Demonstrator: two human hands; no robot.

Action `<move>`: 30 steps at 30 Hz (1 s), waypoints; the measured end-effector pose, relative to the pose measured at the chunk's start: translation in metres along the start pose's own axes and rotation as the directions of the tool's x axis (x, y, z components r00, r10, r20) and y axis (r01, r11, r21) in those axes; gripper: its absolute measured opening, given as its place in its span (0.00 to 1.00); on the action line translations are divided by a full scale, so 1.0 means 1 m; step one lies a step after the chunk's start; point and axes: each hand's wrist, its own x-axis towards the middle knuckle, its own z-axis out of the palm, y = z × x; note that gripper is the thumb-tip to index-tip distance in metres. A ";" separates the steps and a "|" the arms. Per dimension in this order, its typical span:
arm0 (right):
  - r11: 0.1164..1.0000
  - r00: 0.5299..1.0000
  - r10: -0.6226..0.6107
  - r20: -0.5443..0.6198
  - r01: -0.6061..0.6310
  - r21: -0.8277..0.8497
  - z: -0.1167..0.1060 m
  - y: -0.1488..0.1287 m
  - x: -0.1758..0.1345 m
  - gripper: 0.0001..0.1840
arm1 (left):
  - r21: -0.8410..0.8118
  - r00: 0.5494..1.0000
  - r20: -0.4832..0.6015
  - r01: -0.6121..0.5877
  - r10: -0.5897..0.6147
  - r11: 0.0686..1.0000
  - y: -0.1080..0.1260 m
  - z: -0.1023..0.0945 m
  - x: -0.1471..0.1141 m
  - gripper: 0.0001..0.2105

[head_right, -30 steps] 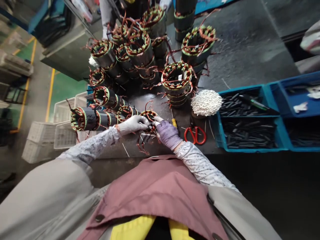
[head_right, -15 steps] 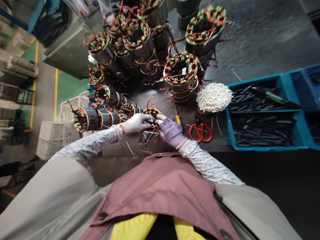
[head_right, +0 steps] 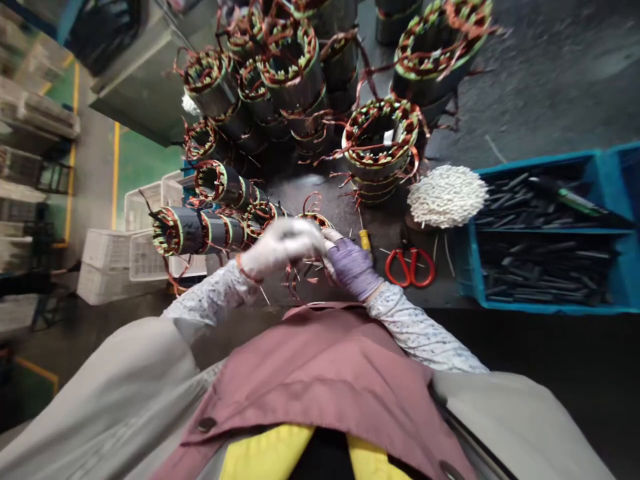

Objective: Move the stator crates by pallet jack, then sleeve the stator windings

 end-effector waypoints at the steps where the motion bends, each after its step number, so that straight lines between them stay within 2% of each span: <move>1: 0.999 0.998 -0.020 -0.059 0.021 0.029 -0.002 0.002 -0.004 0.20 | 0.087 0.991 -0.132 -0.025 0.036 0.996 -0.009 -0.009 0.000 0.11; 2: 0.997 0.990 -0.029 -0.140 0.038 0.063 -0.003 0.004 -0.007 0.21 | 0.208 0.975 -0.208 -0.039 0.083 0.977 -0.019 -0.018 0.003 0.09; 3: 0.993 0.971 -0.021 -0.237 0.048 0.108 -0.005 0.005 -0.010 0.22 | 0.336 0.972 -0.195 -0.061 0.133 0.940 -0.031 -0.023 0.006 0.07; 4: 0.986 0.943 0.008 -0.332 0.047 0.158 -0.005 0.005 -0.010 0.22 | 0.442 0.978 -0.118 -0.105 0.174 0.891 -0.044 -0.026 0.012 0.04; 6: 0.963 0.890 0.113 -0.442 0.012 0.270 -0.005 0.003 -0.001 0.22 | 0.525 0.975 0.074 -0.217 0.210 0.823 -0.064 -0.021 0.024 0.04; 7: 0.942 0.875 0.175 -0.451 -0.015 0.336 -0.004 0.000 0.009 0.22 | 0.523 0.970 0.117 -0.241 0.211 0.817 -0.071 -0.014 0.030 0.06; 9: 0.890 0.868 0.282 -0.409 -0.077 0.449 -0.001 -0.005 0.037 0.23 | 0.502 0.974 0.104 -0.227 0.202 0.835 -0.078 0.002 0.041 0.09; 10: 0.878 0.879 0.311 -0.362 -0.120 0.464 0.001 -0.008 0.054 0.24 | 0.496 0.978 0.084 -0.206 0.190 0.844 -0.079 0.009 0.047 0.10; 12: 0.902 0.914 0.311 -0.260 -0.197 0.383 0.005 -0.014 0.088 0.24 | 0.499 0.987 0.058 -0.159 0.150 0.852 -0.078 0.020 0.056 0.11; 15: 0.960 0.956 0.244 -0.161 -0.216 0.177 0.001 -0.022 0.112 0.23 | 0.469 0.996 -0.033 -0.054 0.078 0.881 -0.076 0.026 0.059 0.12; 17: 0.990 0.967 0.135 -0.217 -0.120 0.078 -0.013 -0.027 0.101 0.23 | 0.378 0.985 -0.113 -0.082 0.134 0.922 -0.075 0.028 0.049 0.10; 19: 0.993 0.969 -0.078 -0.233 0.053 -0.110 -0.029 -0.033 0.076 0.23 | 0.234 0.934 -0.289 -0.143 0.209 0.962 -0.077 0.032 0.026 0.07; 20: 0.961 0.972 -0.188 -0.138 0.153 -0.230 -0.035 -0.038 0.062 0.24 | 0.140 0.889 -0.416 -0.144 0.190 0.980 -0.079 0.037 0.011 0.06; 21: 0.910 0.968 -0.250 0.005 0.237 -0.340 -0.038 -0.042 0.049 0.24 | 0.023 0.833 -0.542 -0.120 0.113 0.993 -0.083 0.043 -0.004 0.07; 22: 0.851 0.957 -0.242 0.162 0.290 -0.438 -0.038 -0.046 0.040 0.23 | -0.115 0.771 -0.637 -0.073 -0.017 0.991 -0.089 0.050 -0.020 0.08; 23: 0.796 0.939 -0.177 0.294 0.312 -0.518 -0.036 -0.050 0.035 0.21 | -0.256 0.718 -0.677 -0.026 -0.160 0.966 -0.096 0.058 -0.035 0.09; 24: 0.754 0.918 -0.080 0.389 0.310 -0.578 -0.032 -0.053 0.034 0.20 | -0.389 0.678 -0.672 0.019 -0.298 0.921 -0.103 0.065 -0.049 0.09; 25: 0.727 0.896 0.025 0.444 0.288 -0.623 -0.029 -0.056 0.037 0.18 | -0.500 0.649 -0.639 0.057 -0.412 0.864 -0.111 0.072 -0.060 0.08; 27: 0.723 0.849 0.172 0.499 0.235 -0.650 -0.027 -0.060 0.051 0.15 | -0.641 0.611 -0.560 0.108 -0.559 0.760 -0.127 0.082 -0.075 0.07; 29: 0.775 0.822 0.229 0.522 0.171 -0.609 -0.033 -0.066 0.069 0.13 | -0.701 0.585 -0.517 0.131 -0.625 0.701 -0.138 0.087 -0.082 0.07; 30: 0.805 0.827 0.237 0.509 0.126 -0.579 -0.038 -0.071 0.078 0.14 | -0.712 0.584 -0.508 0.130 -0.633 0.690 -0.142 0.088 -0.084 0.08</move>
